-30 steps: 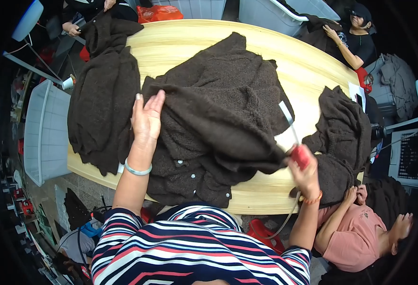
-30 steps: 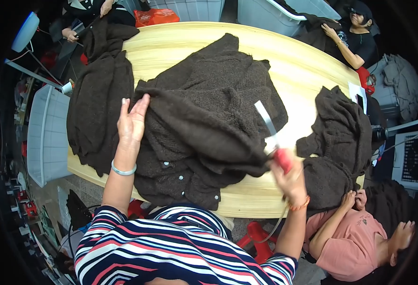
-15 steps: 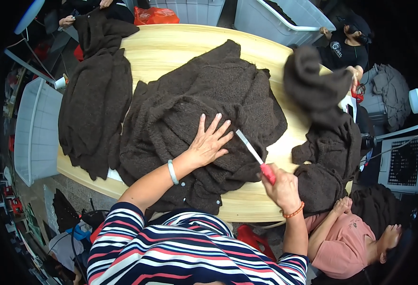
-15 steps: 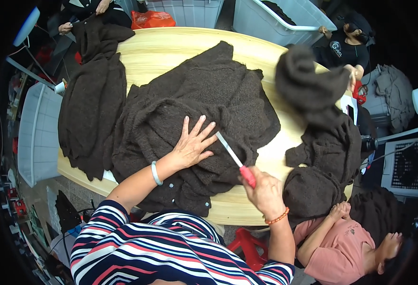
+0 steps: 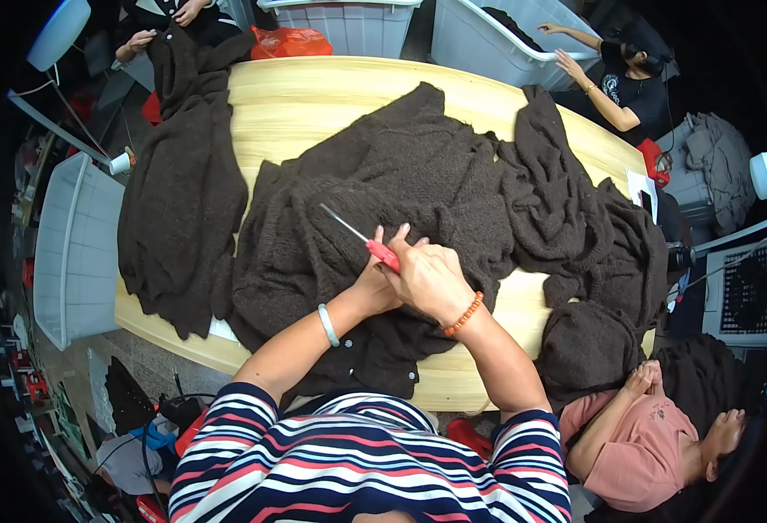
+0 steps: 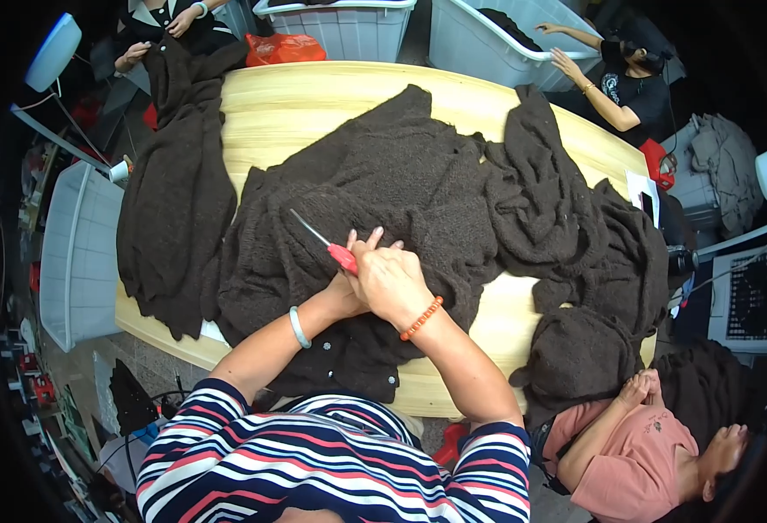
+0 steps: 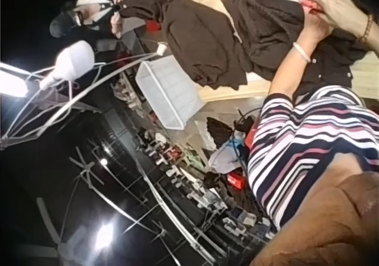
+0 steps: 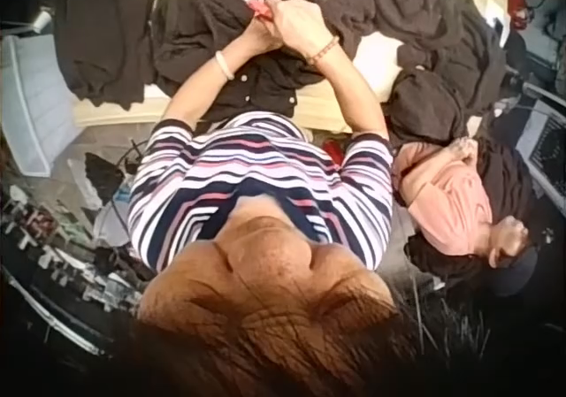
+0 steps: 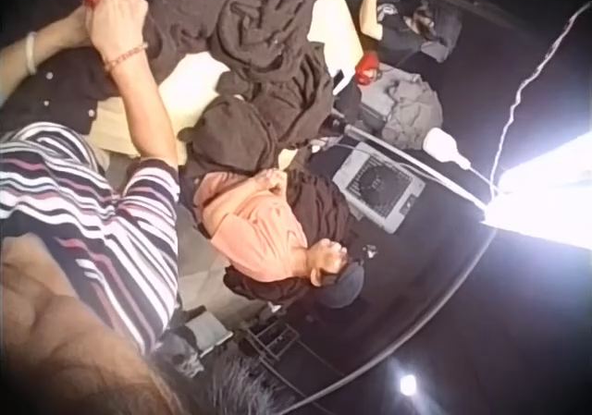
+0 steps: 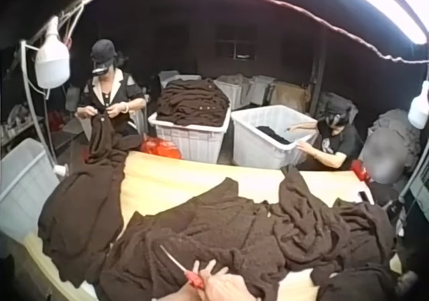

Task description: Trimming loose threads from brown sweaters using scissors at a quality control table.

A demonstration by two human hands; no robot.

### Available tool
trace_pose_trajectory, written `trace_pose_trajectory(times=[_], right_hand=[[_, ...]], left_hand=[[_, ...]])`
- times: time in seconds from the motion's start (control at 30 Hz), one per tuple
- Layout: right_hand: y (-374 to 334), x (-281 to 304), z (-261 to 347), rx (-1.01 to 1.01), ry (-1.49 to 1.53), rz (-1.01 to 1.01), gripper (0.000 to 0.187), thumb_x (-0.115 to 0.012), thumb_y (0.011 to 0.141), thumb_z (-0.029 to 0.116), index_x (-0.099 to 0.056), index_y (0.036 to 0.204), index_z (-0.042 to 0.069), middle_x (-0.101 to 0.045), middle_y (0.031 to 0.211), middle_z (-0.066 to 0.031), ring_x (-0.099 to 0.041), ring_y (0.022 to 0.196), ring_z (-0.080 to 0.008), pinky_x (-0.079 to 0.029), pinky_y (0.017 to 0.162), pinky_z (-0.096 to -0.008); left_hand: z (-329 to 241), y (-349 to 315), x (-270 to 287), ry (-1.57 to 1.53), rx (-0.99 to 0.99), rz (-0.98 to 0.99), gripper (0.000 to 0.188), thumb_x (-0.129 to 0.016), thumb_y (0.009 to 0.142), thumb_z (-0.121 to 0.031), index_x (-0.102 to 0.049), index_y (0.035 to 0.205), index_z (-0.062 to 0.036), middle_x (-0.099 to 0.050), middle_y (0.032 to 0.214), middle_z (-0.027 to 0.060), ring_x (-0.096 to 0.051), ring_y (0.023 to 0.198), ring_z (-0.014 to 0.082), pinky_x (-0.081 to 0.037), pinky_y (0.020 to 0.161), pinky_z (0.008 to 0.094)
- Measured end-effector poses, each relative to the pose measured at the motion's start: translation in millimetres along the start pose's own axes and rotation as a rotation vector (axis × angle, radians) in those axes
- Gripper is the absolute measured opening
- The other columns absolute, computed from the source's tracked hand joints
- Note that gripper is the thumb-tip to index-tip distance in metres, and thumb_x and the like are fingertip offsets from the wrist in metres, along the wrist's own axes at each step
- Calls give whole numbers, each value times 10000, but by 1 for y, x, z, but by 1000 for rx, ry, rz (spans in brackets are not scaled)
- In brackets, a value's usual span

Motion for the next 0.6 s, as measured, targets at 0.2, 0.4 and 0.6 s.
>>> trace_pose_trajectory(times=[0.2,0.4,0.6], right_hand=[[-45,21,-26,-163,103,12,213,-657,878,241,-612,1020,90,-661,754,-172,-666,742,-352,-516,661,-453],[-62,30,-20,-252,98,-1,212,-677,863,236,-589,972,76,-645,718,-162,-659,739,-338,-513,682,-448],[-55,34,-7,-244,115,49,203,-672,871,260,-602,940,82,-629,647,-161,-655,646,-359,-508,595,-447]], left_hand=[[41,-16,68,-275,190,-280,483,-692,823,-166,-568,1280,-72,-523,1334,180,-460,1250,335,-370,1031,489],[127,3,115,-65,855,-237,676,-783,779,-289,-515,1348,-41,-596,1192,164,-542,1110,301,-421,956,431],[132,9,107,-917,805,-182,124,-681,889,-66,-706,962,31,-703,901,33,-624,800,82,-487,754,212]])
Point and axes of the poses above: each hand's wrist, its own y-axis towards the middle knuckle, its own x-axis out of the back of the hand, z = x × y, the point moved 3 cm from there along y, towards the middle knuckle
